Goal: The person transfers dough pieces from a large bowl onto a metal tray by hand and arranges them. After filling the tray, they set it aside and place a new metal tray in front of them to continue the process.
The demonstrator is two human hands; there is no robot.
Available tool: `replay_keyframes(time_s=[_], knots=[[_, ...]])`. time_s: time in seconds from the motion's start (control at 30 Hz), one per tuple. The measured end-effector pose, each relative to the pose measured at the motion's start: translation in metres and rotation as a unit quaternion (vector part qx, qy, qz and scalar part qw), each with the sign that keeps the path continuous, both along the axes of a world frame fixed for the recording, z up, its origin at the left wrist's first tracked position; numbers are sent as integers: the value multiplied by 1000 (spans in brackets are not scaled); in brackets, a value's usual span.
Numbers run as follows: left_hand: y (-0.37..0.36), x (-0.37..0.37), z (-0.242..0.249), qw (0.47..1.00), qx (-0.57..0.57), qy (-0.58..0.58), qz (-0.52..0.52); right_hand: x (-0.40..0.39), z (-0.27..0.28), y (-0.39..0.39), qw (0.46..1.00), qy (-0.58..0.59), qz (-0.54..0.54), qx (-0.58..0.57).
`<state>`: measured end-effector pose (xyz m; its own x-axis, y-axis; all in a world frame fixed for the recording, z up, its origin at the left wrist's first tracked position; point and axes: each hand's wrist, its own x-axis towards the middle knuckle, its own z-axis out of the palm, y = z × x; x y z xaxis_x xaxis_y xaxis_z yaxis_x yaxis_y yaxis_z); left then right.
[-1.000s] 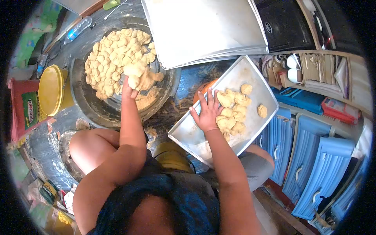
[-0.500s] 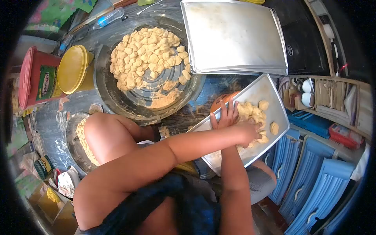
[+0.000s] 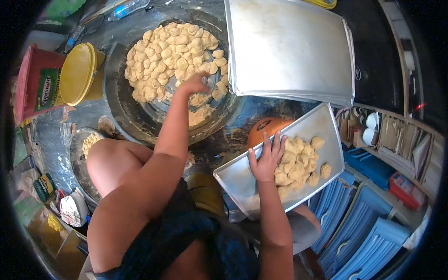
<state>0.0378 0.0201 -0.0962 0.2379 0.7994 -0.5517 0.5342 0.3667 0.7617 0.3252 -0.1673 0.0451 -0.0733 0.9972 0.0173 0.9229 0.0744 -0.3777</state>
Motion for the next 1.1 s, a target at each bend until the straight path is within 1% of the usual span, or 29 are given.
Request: replay_keyframes(time_s=[0.03, 0.07, 0.1, 0.13, 0.17, 0.2, 0.23, 0.27, 0.3, 0.33, 0.37, 0.4, 0.43, 0.47, 0.5, 0.53, 0.57, 0.6, 0.63, 0.73, 0.77, 0.8, 0.87, 0.9, 0.93, 1.0, 1.03, 1.1], knots=[[6, 15, -10, 984, -54, 149, -84, 1, 0, 0, 1000, 0, 3, -3], [4, 30, -21, 985, -54, 145, -79, 1, 0, -2, 1000, -4, 8, -4], [-4, 49, -23, 946, -1, 276, -171, 2, 0, -3, 1000, -7, 9, -3], [-4, 63, -27, 879, 53, 399, -257, 3, -1, -2, 1000, -12, 10, -3], [2, 72, -57, 868, 67, 400, -288, 2, 1, -1, 1000, -20, 10, -14], [1, 76, -89, 871, 61, 395, -287, 3, 2, -1, 999, -24, 13, -21], [-2, 78, -119, 834, 176, 441, -282, 3, 2, -2, 999, -29, 13, -24], [-4, 79, -136, 782, 288, 481, -272, 3, 2, -2, 999, -32, 12, -27], [6, 79, -90, 790, 196, 475, -335, 3, 2, -1, 999, -38, 12, -32], [16, 76, -71, 791, 193, 473, -337, 5, 2, 0, 999, -39, 13, -36], [25, 73, -61, 801, 195, 446, -347, 5, 1, 0, 998, -41, 15, -34], [32, 71, -61, 810, 198, 420, -358, 4, 1, -1, 999, -42, 16, -31], [40, 70, -75, 803, 255, 423, -334, 3, 2, -1, 999, -38, 11, -36], [51, 69, -90, 803, 253, 422, -335, 3, 2, -1, 998, -38, 11, -39], [64, 70, -103, 805, 266, 440, -296, 4, 2, -1, 998, -39, 14, -39], [71, 72, -105, 806, 277, 457, -256, 5, 2, -1, 998, -42, 17, -40], [77, 71, -107, 837, 224, 432, -250, 5, 2, -2, 998, -44, 16, -44], [84, 69, -91, 865, 170, 406, -242, 5, 2, -2, 998, -43, 19, -41], [84, 66, -75, 892, 145, 368, -218, 5, 2, -1, 998, -41, 22, -37], [84, 69, -86, 899, 136, 369, -191, 3, 3, 0, 998, -45, 26, -34], [77, 71, -94, 907, 161, 359, -151, 3, 3, 0, 998, -43, 24, -33], [72, 73, -101, 905, 163, 362, -152, 3, 3, -1, 998, -47, 24, -35], [64, 77, -108, 923, 137, 338, -120, 1, 3, 1, 998, -48, 27, -31], [52, 78, -104, 918, 171, 342, -105, 1, 2, 1, 998, -44, 25, -32], [43, 79, -106, 918, 174, 342, -103, 1, 3, 1, 998, -41, 23, -32], [21, 78, -116, 947, 169, 268, -56, 2, 1, 0, 999, -34, 21, -26], [8, 75, -115, 946, 174, 269, -58, 2, 0, 0, 999, -26, 19, -19], [-23, 67, -109, 973, 151, 171, 23, 2, 0, 0, 1000, -21, 13, -18]])
